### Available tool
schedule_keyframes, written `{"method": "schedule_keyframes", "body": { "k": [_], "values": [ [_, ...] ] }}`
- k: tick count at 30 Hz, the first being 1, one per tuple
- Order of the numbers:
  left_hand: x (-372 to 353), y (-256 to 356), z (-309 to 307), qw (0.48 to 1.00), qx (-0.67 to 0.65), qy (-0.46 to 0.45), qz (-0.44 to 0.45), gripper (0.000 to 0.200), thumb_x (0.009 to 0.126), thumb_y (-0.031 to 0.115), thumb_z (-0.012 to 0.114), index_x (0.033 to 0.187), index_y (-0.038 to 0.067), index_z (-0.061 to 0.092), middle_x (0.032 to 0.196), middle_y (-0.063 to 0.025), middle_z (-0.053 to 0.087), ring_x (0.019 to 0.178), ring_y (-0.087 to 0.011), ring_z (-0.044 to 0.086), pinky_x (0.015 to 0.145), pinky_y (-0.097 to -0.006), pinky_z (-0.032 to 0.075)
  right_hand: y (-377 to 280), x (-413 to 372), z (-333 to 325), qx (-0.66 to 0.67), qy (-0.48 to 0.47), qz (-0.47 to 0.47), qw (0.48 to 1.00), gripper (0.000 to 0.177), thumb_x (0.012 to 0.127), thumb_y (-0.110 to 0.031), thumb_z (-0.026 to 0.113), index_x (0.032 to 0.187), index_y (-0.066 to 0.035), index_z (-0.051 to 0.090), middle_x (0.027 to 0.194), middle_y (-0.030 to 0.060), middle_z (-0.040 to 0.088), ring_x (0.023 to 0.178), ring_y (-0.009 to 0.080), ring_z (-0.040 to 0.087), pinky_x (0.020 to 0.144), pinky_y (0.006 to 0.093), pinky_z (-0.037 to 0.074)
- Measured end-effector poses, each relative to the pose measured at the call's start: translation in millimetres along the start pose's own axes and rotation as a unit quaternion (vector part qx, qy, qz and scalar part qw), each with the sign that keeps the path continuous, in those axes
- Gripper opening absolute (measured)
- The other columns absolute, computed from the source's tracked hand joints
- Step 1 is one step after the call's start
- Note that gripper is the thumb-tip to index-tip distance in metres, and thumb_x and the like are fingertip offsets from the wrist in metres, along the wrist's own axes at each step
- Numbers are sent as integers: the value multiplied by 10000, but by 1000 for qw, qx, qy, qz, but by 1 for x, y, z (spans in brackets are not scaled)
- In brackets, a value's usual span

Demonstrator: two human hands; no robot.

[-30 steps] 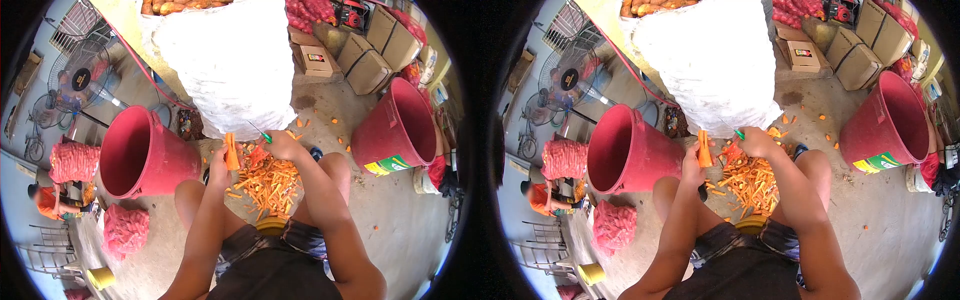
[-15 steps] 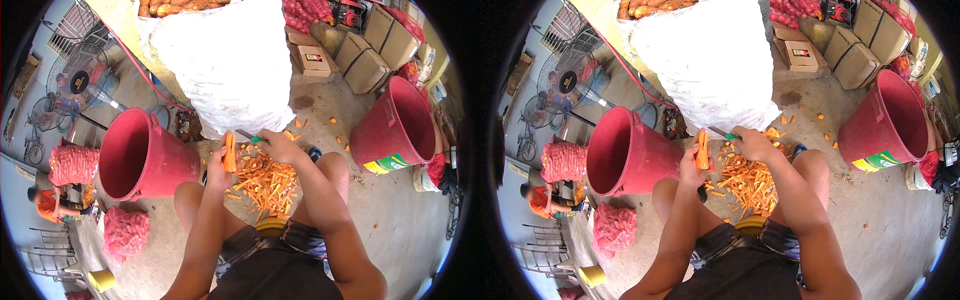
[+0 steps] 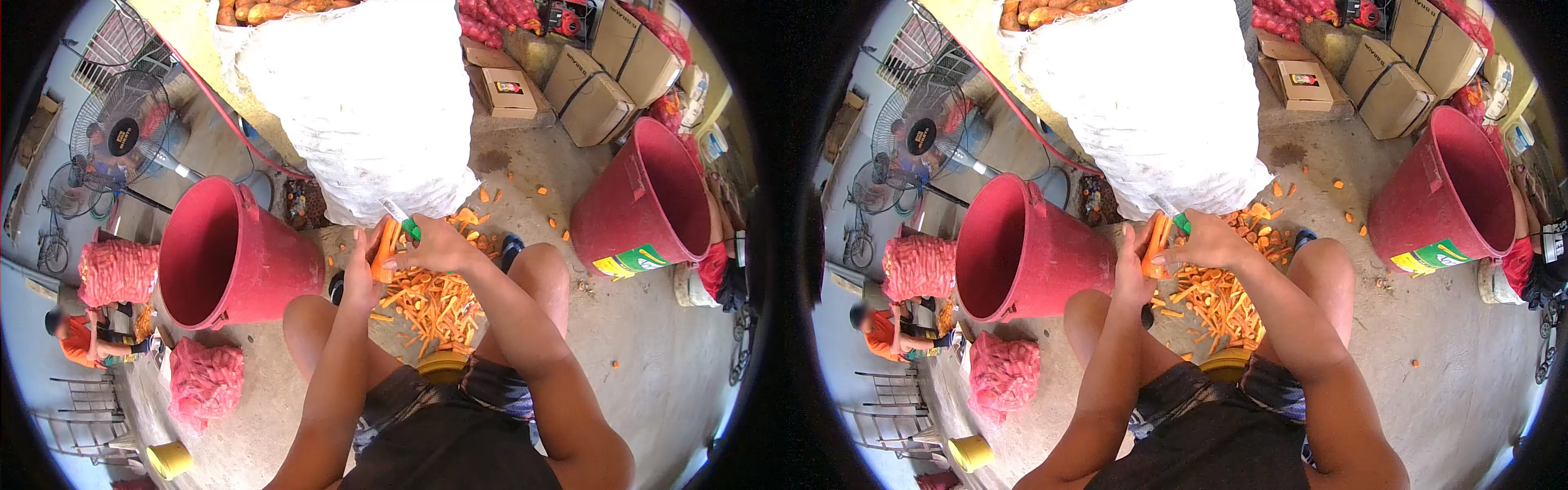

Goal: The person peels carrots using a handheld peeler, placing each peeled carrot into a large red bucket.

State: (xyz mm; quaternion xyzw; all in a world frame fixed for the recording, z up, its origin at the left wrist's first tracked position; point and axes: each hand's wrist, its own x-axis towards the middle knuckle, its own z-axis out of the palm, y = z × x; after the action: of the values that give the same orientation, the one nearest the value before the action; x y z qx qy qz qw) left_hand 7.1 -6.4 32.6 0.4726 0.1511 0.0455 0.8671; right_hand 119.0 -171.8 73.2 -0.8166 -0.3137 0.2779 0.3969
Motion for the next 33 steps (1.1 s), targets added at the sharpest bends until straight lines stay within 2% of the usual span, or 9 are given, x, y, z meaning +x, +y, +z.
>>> {"method": "schedule_keyframes", "body": {
  "k": [2, 8, 13, 20, 23, 26, 28, 32, 33],
  "values": [
    [-2, 3, 1, 1000, 12, -6, -1, 843, 1084, 698, 318, 1599, 42, 443, 1574, -114, 517, 1382, -218, 528, 1152, -359, 408, -1, 0, 3, 0, -13, 13, 1000, 931, 668, -706, 905, 1134, 56, 643, 1027, 230, 718, 1004, 374, 694, 900, 440, 530],
    [-4, 2, -2, 996, -57, 47, -41, 1002, 981, 838, 379, 1538, 16, 515, 1339, -82, 651, 1113, -198, 638, 960, -332, 501, 9, 4, 22, -40, -11, -10, 999, 1010, 729, -833, 758, 1170, 69, 655, 1132, 288, 719, 1120, 416, 695, 957, 470, 530],
    [-1, 1, -18, 978, -197, 1, -63, 961, 965, 845, 410, 1444, 35, 604, 1245, -69, 678, 1035, -201, 646, 910, -324, 512, -3, 4, 23, -49, -84, -22, 995, 927, 888, -854, 554, 1102, 34, 713, 973, 293, 735, 976, 465, 716, 893, 512, 544],
    [-6, 18, 9, 961, -244, 106, -70, 953, 1004, 826, 315, 1487, 43, 563, 1255, -83, 661, 1033, -211, 640, 925, -324, 534, 4, 5, 39, -52, -63, -12, 997, 887, 884, -848, 562, 984, 21, 707, 881, 266, 725, 931, 450, 719, 869, 510, 550],
    [-4, 15, -14, 982, -178, 10, -61, 920, 1006, 827, 297, 1529, 109, 536, 1215, -82, 664, 950, -217, 648, 794, -356, 566, 1, -5, 38, -135, -34, -74, 988, 831, 867, -818, 617, 990, -1, 711, 878, 248, 725, 927, 443, 721, 862, 507, 555],
    [-2, 13, -25, 938, -257, -219, -78, 885, 1011, 826, 262, 1564, 181, 507, 1188, -79, 667, 931, -217, 654, 715, -394, 574, 5, -4, 41, -133, -22, -97, 986, 782, 842, -789, 669, 998, -24, 716, 888, 224, 734, 907, 429, 727, 843, 511, 561],
    [-1, 13, -13, 973, -220, 3, -73, 837, 1010, 819, 282, 1573, 238, 498, 1178, -63, 645, 724, -232, 622, 410, -291, 423, -1, -9, 40, -150, -40, -66, 986, 770, 833, -789, 674, 965, -31, 704, 879, 205, 736, 884, 414, 732, 815, 513, 566],
    [-1, 21, -14, 959, -263, -62, -86, 821, 1022, 804, 268, 1570, 239, 499, 1094, -52, 634, 765, -237, 621, 456, -337, 476, -18, -16, 38, -189, -53, -46, 979, 768, 821, -800, 676, 926, -40, 689, 857, 188, 732, 870, 405, 735, 794, 512, 568],
    [-6, 31, 11, 968, -232, 37, -85, 824, 1022, 804, 269, 1573, 235, 497, 1080, -49, 636, 785, -237, 616, 494, -357, 492, -20, -16, 33, -176, -66, -51, 981, 773, 821, -801, 676, 944, -38, 687, 854, 189, 729, 874, 406, 735, 796, 511, 567]
  ]
}}
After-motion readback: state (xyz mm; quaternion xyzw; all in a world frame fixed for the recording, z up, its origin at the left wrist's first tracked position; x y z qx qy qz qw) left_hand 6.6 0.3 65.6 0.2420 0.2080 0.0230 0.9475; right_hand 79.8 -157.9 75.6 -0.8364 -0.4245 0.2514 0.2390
